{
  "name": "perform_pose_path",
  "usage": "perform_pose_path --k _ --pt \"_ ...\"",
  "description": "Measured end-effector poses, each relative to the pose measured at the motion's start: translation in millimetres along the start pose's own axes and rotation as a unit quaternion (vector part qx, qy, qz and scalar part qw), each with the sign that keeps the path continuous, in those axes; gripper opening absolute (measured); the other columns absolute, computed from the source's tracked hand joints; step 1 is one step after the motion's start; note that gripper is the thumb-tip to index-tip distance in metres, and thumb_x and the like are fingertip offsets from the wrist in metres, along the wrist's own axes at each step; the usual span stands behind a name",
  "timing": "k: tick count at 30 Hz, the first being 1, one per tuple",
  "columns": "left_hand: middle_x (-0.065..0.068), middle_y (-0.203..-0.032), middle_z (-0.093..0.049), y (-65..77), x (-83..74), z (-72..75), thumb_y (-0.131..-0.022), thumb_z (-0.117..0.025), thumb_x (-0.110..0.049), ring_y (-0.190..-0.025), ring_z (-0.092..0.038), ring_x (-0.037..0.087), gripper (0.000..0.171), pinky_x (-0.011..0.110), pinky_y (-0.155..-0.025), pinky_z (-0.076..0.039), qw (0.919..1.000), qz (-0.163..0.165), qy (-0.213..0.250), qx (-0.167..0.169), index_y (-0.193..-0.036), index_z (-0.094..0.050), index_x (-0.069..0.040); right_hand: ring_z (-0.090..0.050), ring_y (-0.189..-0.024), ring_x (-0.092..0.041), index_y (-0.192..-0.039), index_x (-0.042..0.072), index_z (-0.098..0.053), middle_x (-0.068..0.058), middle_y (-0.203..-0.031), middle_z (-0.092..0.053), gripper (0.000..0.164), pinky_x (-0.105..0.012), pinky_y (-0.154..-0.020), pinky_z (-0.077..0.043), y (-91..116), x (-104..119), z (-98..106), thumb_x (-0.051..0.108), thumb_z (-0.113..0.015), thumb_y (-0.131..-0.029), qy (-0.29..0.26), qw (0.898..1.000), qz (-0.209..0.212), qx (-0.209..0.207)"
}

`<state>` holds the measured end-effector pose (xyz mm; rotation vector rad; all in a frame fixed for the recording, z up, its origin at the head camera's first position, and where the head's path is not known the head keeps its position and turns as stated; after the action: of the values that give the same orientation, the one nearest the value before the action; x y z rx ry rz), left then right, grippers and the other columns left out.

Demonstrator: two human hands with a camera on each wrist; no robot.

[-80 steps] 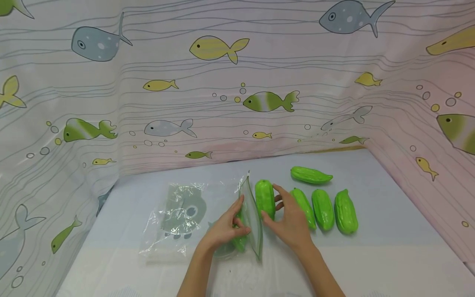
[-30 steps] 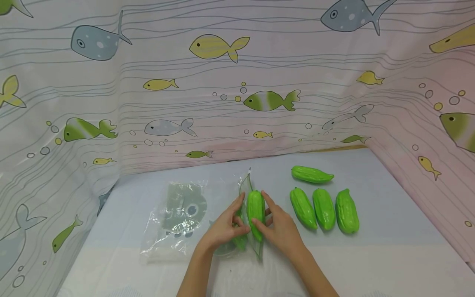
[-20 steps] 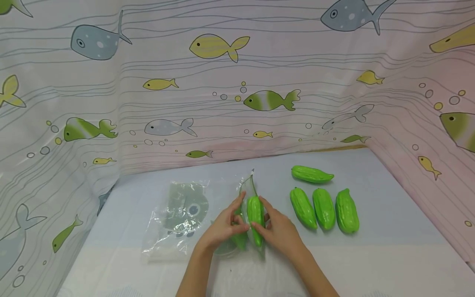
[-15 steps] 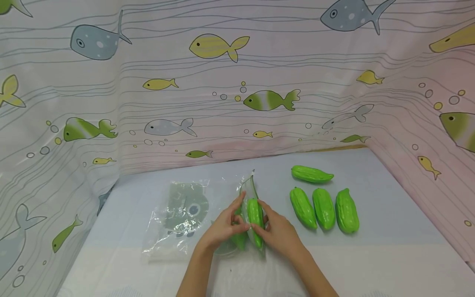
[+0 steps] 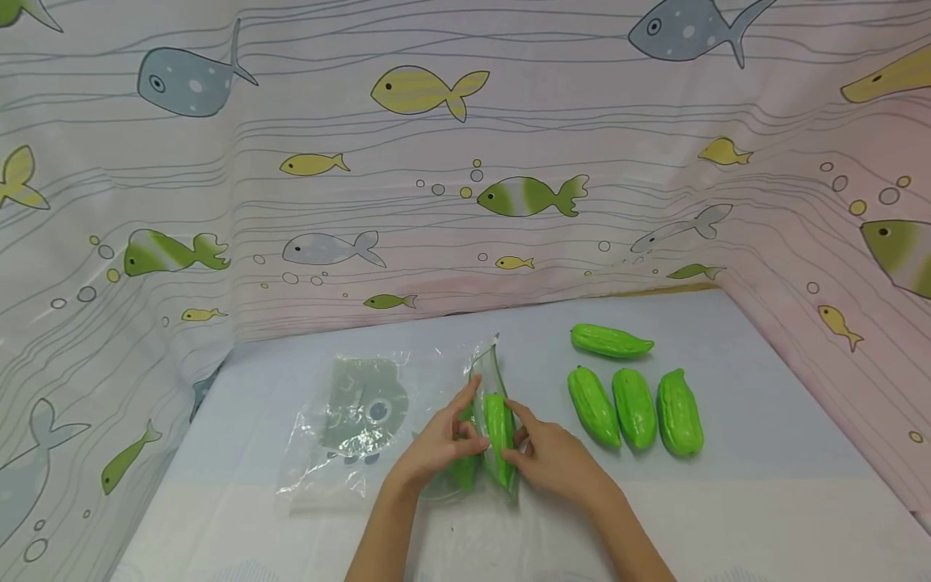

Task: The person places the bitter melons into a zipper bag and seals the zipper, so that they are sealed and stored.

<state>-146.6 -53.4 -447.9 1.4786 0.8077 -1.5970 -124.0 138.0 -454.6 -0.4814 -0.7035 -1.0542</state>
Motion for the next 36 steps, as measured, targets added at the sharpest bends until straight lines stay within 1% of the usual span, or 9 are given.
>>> perform_pose_path --k 3,5,9,12,17,21,27,32,36 --pt "0.007 -0.161 -0.006 0.2 -0.5 -0.1 -0.081 -0.068 0.006 -0.069 -0.057 0.008 0.093 0.019 -0.067 -0.048 1.0000 0.001 0.001 0.002 -0.155 -0.016 -0.016 -0.058 -0.079 -0.006 -0.150 0.010 -0.030 0.002 -0.102 -0.067 0.080 -0.028 -0.068 -0.048 0.5 -1.9 2.7 0.030 -0.074 -0.085 -0.007 1.000 0.009 0.019" --pt "0.009 -0.161 -0.005 0.1 -0.7 -0.2 -0.081 -0.068 0.007 -0.069 -0.057 0.008 0.093 0.019 -0.066 -0.048 1.0000 -0.001 0.002 0.003 -0.155 -0.016 -0.016 -0.058 -0.079 -0.006 -0.150 0.009 -0.030 0.002 -0.102 -0.067 0.085 -0.027 -0.068 -0.048 0.1 -3.6 2.6 0.028 -0.077 -0.082 -0.007 1.000 0.016 0.024" --pt "0.009 -0.161 -0.005 0.3 -1.7 -0.8 -0.081 -0.068 0.006 -0.069 -0.057 0.007 0.094 0.019 -0.066 -0.048 1.0000 -0.002 0.001 0.008 -0.155 -0.014 -0.015 -0.059 -0.078 -0.009 -0.147 0.005 -0.033 0.003 -0.098 -0.067 0.087 -0.027 -0.066 -0.048 -0.8 -5.6 0.9 0.031 -0.080 -0.078 -0.004 0.999 0.042 0.014" --pt "0.008 -0.161 -0.005 1.1 -2.7 -1.7 -0.082 -0.069 0.006 -0.070 -0.057 0.008 0.094 0.019 -0.065 -0.048 1.0000 0.001 0.001 0.010 -0.156 -0.014 -0.016 -0.059 -0.077 -0.009 -0.146 0.005 -0.034 0.004 -0.096 -0.067 0.087 -0.026 -0.065 -0.048 -1.5 -6.1 -2.0 0.030 -0.081 -0.077 -0.002 0.999 0.054 0.007" --pt "0.007 -0.161 -0.004 1.6 -2.6 -3.4 -0.082 -0.068 0.006 -0.071 -0.057 0.009 0.094 0.019 -0.063 -0.047 0.9999 0.007 0.008 0.010 -0.155 -0.017 -0.023 -0.056 -0.074 -0.005 -0.146 0.006 -0.036 0.006 -0.093 -0.066 0.083 -0.025 -0.063 -0.046 -3.4 -5.6 -8.8 0.019 -0.081 -0.077 0.007 0.998 0.064 0.010" --pt "0.005 -0.161 -0.005 1.2 -2.4 -4.0 -0.082 -0.068 0.007 -0.069 -0.055 0.008 0.094 0.018 -0.061 -0.046 0.9998 0.010 0.013 0.013 -0.155 -0.017 -0.025 -0.053 -0.071 -0.004 -0.146 0.007 -0.038 0.008 -0.092 -0.065 0.080 -0.024 -0.061 -0.045 -3.8 -4.5 -11.3 0.012 -0.078 -0.077 0.011 0.998 0.067 0.011" --pt "0.006 -0.161 -0.006 0.7 -1.9 -4.3 -0.081 -0.068 0.008 -0.068 -0.056 0.007 0.096 0.018 -0.061 -0.046 0.9997 0.005 0.012 0.020 -0.155 -0.015 -0.021 -0.054 -0.073 -0.005 -0.146 0.009 -0.038 0.010 -0.092 -0.063 0.079 -0.025 -0.063 -0.046 -3.4 -4.1 -11.9 0.013 -0.078 -0.078 0.017 0.998 0.066 0.013" --pt "0.007 -0.161 -0.004 0.6 -0.2 -4.8 -0.082 -0.067 0.007 -0.067 -0.056 0.007 0.096 0.018 -0.060 -0.046 0.9996 0.008 0.004 0.028 -0.156 -0.012 -0.017 -0.054 -0.073 -0.006 -0.146 0.009 -0.039 0.008 -0.093 -0.063 0.078 -0.025 -0.063 -0.046 -2.3 -2.1 -10.4 0.012 -0.077 -0.078 0.020 0.998 0.063 0.014" --pt "0.009 -0.161 -0.002 0.6 0.7 -4.8 -0.083 -0.067 0.007 -0.068 -0.057 0.007 0.095 0.018 -0.061 -0.047 0.9995 0.011 -0.012 0.026 -0.156 -0.011 -0.014 -0.055 -0.075 -0.007 -0.146 0.009 -0.039 0.006 -0.093 -0.064 0.078 -0.025 -0.064 -0.046 -0.5 -0.8 -5.6 0.019 -0.079 -0.079 0.021 0.998 0.056 0.013"
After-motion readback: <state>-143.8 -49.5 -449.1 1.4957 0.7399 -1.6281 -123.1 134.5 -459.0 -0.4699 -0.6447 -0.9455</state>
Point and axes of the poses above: each hand's wrist, its own y-axis away from the middle knuckle, its own z-axis out of the back of the hand, x = y × z, the point moved 2 cm from there along -y, towards the middle knuckle
